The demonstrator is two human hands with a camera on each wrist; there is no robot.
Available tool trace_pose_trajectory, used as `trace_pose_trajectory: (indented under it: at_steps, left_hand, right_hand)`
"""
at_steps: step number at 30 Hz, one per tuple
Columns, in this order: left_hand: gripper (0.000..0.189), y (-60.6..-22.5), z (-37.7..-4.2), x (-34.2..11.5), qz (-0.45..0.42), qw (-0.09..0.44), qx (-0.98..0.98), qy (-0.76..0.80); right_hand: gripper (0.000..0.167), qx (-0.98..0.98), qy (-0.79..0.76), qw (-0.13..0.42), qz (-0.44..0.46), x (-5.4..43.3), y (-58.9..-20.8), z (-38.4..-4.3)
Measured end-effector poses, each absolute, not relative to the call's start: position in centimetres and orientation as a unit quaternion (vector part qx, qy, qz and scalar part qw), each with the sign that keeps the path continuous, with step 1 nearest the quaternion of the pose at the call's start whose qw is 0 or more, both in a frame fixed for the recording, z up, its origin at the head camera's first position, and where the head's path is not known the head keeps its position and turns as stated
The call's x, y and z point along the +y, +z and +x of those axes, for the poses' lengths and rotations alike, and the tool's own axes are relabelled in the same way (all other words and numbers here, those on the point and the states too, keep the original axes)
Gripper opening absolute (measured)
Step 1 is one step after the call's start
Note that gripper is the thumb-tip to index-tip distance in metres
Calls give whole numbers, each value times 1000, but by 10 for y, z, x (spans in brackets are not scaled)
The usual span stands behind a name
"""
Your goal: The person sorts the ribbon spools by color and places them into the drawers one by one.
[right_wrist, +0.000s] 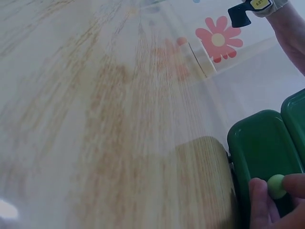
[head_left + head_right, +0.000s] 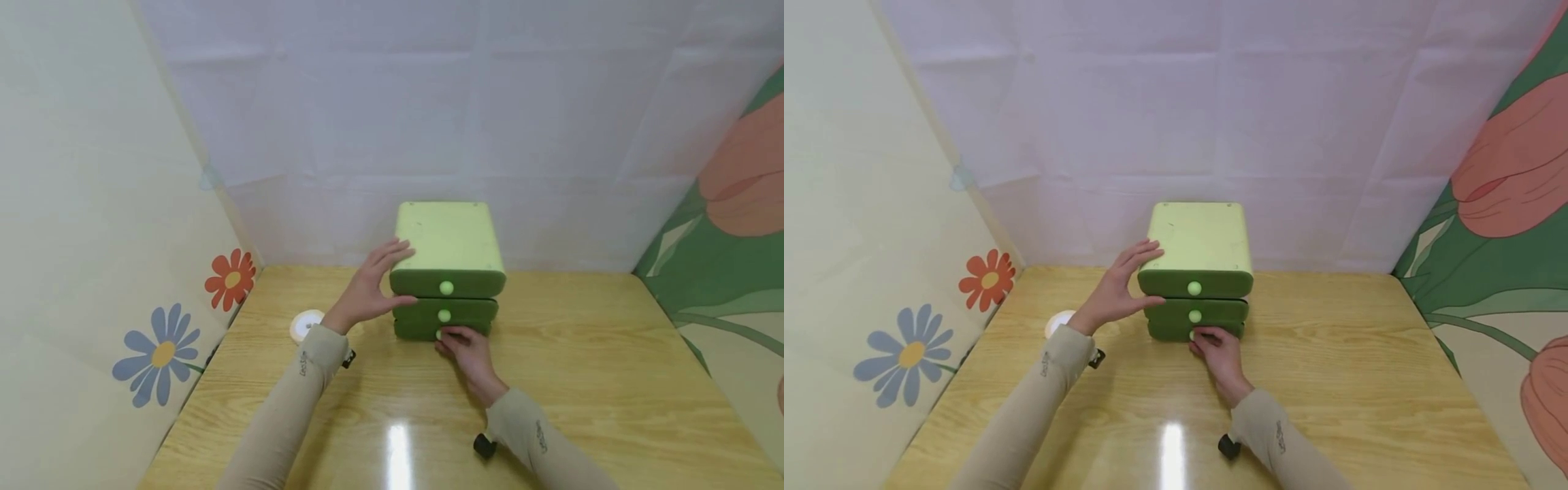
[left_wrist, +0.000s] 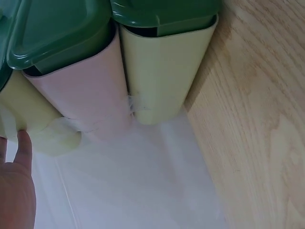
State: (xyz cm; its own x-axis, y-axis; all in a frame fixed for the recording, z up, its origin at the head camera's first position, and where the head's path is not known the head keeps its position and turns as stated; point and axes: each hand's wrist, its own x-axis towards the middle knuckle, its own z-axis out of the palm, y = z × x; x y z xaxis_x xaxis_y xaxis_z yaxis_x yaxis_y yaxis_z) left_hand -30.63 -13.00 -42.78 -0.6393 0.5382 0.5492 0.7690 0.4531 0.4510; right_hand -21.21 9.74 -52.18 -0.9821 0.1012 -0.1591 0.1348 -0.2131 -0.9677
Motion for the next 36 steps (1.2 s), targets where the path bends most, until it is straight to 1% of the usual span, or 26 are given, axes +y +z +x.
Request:
trace_pose_trajectory:
  at_steps: [3, 5, 11, 21, 27, 36]
  left_hand:
    - [97, -428, -306, -131, -396, 164, -838, -336]
    - [98, -429, -307, -131, -400, 171, -840, -326]
    - [95, -431, -309, -131, -406, 195, -836, -312]
    - [92, -426, -306, -129, -416, 219, -835, -284]
    - [91, -424, -309, -126, -421, 224, -835, -273]
    - [91, -430, -311, -127, -421, 236, -834, -268]
  right_hand:
    - [26, 627, -773, 9, 94, 97, -522, -212]
    - [26, 626, -774, 7, 93, 96, -522, -213]
    - [25, 627, -773, 4, 93, 96, -523, -214]
    - [26, 634, -768, 8, 87, 98, -525, -215]
    - [26, 640, -764, 11, 85, 101, -524, -217]
    - [25, 647, -758, 15, 84, 101, -525, -209]
